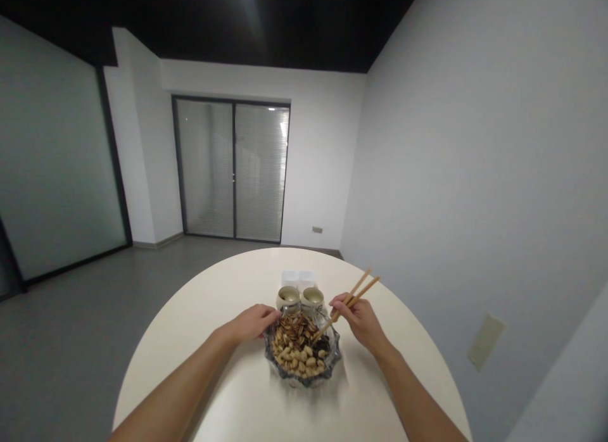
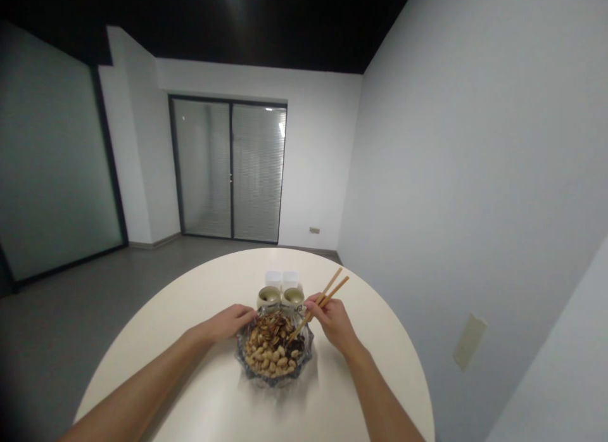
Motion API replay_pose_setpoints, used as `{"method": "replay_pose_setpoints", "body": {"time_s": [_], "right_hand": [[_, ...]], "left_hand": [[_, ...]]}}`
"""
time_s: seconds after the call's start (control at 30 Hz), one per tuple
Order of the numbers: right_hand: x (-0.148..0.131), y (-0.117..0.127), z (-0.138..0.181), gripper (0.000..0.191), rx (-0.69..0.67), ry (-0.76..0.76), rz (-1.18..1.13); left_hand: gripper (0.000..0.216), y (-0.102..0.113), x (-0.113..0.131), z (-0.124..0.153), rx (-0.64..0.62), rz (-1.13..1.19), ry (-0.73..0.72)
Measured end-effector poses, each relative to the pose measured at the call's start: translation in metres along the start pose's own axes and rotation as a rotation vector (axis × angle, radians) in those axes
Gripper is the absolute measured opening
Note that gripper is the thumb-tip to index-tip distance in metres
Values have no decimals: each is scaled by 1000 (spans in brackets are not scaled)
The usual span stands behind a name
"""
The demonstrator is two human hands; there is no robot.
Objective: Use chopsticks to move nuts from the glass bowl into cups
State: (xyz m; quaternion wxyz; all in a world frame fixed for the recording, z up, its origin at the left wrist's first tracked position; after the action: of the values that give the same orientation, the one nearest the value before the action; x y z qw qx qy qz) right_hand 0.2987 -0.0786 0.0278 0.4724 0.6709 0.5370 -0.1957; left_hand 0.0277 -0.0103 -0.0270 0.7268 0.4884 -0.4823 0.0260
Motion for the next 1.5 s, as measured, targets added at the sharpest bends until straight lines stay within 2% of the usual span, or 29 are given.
{"method": "replay_pose_setpoints", "body": {"time_s": [0.33,0.63,0.83,1.17,1.33,1.4,1.5], "right_hand": [[-2,1,0,26,3,-13,17],[1,7,0,32,299,16,-27],[4,-9,2,31,426,58,-18],[-1,-32,0,24,356,114,-74],[-1,-40,-2,22,260,84,-86],[-1,-42,-3,22,227,67,-78],[0,-38,-4,24,247,67,-62]], "left_hand": [[63,-1,0,-1,-1,-25,-5],[64,0,3,1,-2,6,14],[65,-1,3,2,-2,14,25],[65,-1,1,1,-9,25,29],[64,-2,0,0,-8,42,27],[64,-2,0,0,-5,45,21],[64,-1,1,1,-1,48,21]]}}
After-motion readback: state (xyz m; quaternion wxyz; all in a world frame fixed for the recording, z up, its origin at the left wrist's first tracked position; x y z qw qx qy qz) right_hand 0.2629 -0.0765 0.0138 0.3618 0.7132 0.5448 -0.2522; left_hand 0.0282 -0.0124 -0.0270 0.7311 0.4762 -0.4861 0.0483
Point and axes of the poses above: each hand's wrist, its own z-axis away from the middle knuckle, its own y-axis out of the back of the hand, x = y × z, the point moved 3 cm from there along -z, towards the middle knuckle, and after that the axes turned 9 degrees about -x, right-handed, at the moved point
